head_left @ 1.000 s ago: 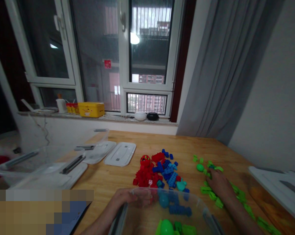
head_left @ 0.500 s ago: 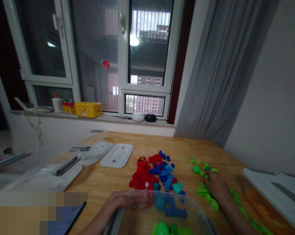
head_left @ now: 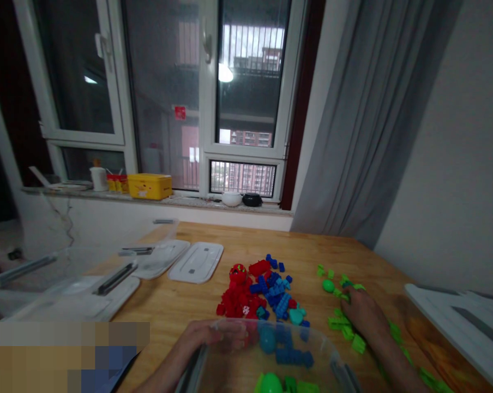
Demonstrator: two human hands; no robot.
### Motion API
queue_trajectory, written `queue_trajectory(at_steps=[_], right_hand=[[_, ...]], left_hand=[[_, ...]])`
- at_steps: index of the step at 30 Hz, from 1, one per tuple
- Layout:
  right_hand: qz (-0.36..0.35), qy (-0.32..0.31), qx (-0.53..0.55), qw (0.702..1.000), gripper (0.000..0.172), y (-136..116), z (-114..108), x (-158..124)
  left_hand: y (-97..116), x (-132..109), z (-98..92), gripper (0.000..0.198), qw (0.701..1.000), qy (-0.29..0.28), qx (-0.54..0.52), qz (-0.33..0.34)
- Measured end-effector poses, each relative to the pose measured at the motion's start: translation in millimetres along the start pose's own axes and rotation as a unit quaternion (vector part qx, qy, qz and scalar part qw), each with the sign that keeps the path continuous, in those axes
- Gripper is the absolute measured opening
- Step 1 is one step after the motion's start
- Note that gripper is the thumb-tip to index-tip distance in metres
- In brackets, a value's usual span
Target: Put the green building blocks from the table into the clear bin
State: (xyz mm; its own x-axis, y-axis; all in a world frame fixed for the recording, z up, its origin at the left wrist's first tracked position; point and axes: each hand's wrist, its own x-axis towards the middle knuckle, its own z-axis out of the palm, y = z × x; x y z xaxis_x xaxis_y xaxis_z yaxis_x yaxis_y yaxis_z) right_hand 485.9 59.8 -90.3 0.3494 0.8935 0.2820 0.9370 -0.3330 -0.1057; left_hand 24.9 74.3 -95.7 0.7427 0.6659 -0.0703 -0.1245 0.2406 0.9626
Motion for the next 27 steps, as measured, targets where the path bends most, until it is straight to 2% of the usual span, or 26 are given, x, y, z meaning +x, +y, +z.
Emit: queue_trajectory(at_steps=[4,8,17,19,23,27], right_hand=[[0.021,-0.009,-0.017,1.0,0.034,5,0,-1],[0.019,-0.027,0.004,0.999,0.026,7,3,-3],[0.033,0.021,0.077,0.996,0.032,-3,-3,-3],[0.033,0.045,0.11,0.992,0.036,-6,-9,-2],[0.024,0.076,0.216,0.973,0.042,-16,-23,5],[-0.002,0.054,0.335,0.941,0.043,-40,-35,1]], left_hand=[[16,-16,8.2,0.045,1.0,-0.007,-0.008,0.013],[25,-20,13.9,0.04,1.0,-0.005,0.003,0.016],[18,-21,18.9,0.04,0.998,0.036,0.03,0.038],[14,-28,22.6,0.037,0.996,0.054,0.041,0.055],[8,-44,29.9,0.035,0.98,0.155,0.063,0.105],[19,-47,42.6,0.037,0.982,0.152,0.059,0.091]])
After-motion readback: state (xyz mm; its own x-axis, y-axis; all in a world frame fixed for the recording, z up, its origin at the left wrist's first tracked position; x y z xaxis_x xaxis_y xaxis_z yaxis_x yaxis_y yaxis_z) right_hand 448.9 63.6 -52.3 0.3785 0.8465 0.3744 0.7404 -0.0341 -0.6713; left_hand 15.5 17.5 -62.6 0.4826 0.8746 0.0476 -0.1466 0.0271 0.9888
